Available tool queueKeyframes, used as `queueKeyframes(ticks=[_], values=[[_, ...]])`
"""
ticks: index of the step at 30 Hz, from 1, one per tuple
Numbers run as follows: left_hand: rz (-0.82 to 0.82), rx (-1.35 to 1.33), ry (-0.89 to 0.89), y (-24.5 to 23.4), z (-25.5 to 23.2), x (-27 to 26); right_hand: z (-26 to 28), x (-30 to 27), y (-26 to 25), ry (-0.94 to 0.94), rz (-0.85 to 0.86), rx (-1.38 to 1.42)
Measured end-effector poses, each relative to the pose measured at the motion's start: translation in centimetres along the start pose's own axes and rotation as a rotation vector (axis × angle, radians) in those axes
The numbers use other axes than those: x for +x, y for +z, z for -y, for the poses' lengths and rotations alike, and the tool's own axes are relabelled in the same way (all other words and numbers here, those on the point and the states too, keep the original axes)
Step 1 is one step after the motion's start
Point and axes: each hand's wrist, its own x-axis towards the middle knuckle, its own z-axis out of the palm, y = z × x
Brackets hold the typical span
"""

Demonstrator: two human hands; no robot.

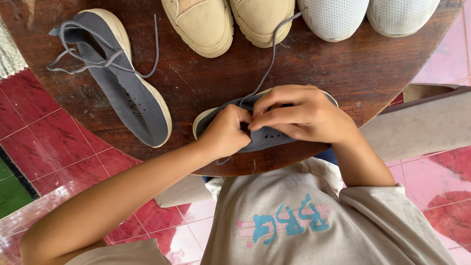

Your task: The person removes laces from a pair of gray slip-on shoes and then re-laces them by threading the laces through the eyelets and tying a knot. The task is performed on a wooden table with other shoes nearby.

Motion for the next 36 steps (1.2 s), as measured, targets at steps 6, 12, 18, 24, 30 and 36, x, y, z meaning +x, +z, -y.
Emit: queueKeyframes(ticks=[6, 12, 18, 24, 30, 36], values=[[-0.027, 0.031, -0.061, 0.3, -2.0, 0.4, 2.8, -4.0, -1.3, 0.231, -0.239, -0.410], [-0.032, 0.113, 0.121, 0.9, -2.3, 0.8, 1.1, -6.6, 1.4, 0.282, -0.322, -0.458], [0.194, -0.251, 0.035, 0.8, -0.3, 1.8, 0.2, -7.0, 1.8, 0.238, -0.376, -0.455], [0.204, -0.264, -0.102, 1.4, 0.5, 2.0, 0.2, -6.6, 1.6, 0.231, -0.379, -0.467], [0.015, -0.025, -0.120, 2.7, 0.4, 1.7, 0.3, -6.5, 2.0, 0.243, -0.422, -0.410], [0.034, -0.004, -0.165, 2.7, 0.3, 1.3, -0.2, -6.9, 1.9, 0.248, -0.436, -0.389]])
